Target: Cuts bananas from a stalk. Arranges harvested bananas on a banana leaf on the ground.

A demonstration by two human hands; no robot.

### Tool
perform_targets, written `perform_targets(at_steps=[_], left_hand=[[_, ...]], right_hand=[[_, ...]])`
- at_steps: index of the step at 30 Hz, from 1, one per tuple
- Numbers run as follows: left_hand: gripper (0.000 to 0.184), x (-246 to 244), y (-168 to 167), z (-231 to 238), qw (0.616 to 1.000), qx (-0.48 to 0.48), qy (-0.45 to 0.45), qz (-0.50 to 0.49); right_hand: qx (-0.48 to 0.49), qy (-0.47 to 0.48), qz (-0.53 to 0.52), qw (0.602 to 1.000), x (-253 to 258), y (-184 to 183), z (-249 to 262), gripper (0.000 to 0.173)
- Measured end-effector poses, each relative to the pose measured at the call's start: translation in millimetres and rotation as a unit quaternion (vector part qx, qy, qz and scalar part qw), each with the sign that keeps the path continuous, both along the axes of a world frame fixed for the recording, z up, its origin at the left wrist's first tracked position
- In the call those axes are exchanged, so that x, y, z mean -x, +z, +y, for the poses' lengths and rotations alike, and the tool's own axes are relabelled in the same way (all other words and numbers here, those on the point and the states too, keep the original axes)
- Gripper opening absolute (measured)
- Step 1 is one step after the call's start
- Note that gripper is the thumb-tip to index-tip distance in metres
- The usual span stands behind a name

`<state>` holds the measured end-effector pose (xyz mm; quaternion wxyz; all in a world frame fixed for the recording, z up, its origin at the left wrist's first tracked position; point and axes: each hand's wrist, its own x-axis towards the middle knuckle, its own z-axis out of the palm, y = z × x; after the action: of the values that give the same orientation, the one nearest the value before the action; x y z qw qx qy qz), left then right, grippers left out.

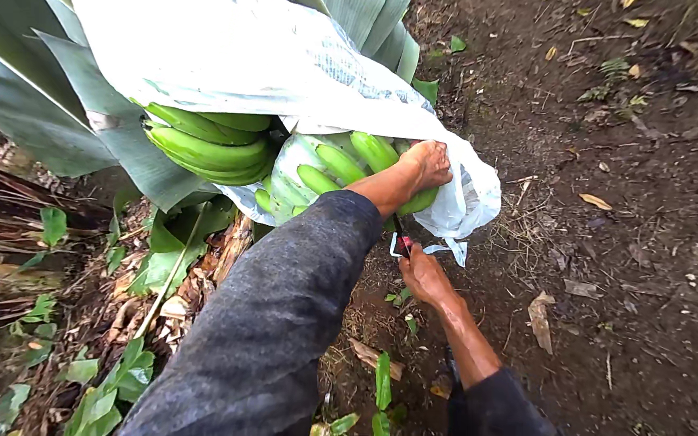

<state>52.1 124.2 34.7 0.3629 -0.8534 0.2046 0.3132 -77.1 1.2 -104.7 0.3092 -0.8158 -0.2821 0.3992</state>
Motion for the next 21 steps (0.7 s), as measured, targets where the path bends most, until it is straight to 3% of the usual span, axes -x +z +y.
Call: perform_targets(at_steps=[3, 5, 6, 8, 11, 15, 21], left_hand=[[0.043, 9, -12, 1, 0.999, 0.035, 0.027, -0.004], [0.046, 23, -16, 6, 0.997, 0.057, 0.048, -0.01], [0.047, 31, -23, 0, 0.996, 0.072, 0.053, -0.009], [0.055, 28, -10, 5, 0.995, 0.074, 0.055, -0.03], [0.062, 47, -15, -5, 0.997, 0.073, 0.03, -0.012], [0.057, 53, -5, -18, 0.999, 0.046, -0.024, -0.009], [0.046, 43, -10, -25, 0.998, 0.02, -0.047, -0.037]], right_hand=[[-0.014, -0.007, 0.066, 0.998, 76, -44, -30, 0.046], [0.023, 0.067, 0.17, 0.983, 164, -68, -101, 0.05], [0.038, 0.06, 0.187, 0.98, 202, -82, -141, 0.051], [0.031, -0.012, 0.14, 0.99, 224, -108, -183, 0.052], [0.038, -0.064, 0.11, 0.991, 191, -83, -199, 0.045], [-0.073, -0.071, 0.037, 0.994, 138, -25, -157, 0.041], [-0.115, -0.091, 0.016, 0.989, 98, -12, -96, 0.039]])
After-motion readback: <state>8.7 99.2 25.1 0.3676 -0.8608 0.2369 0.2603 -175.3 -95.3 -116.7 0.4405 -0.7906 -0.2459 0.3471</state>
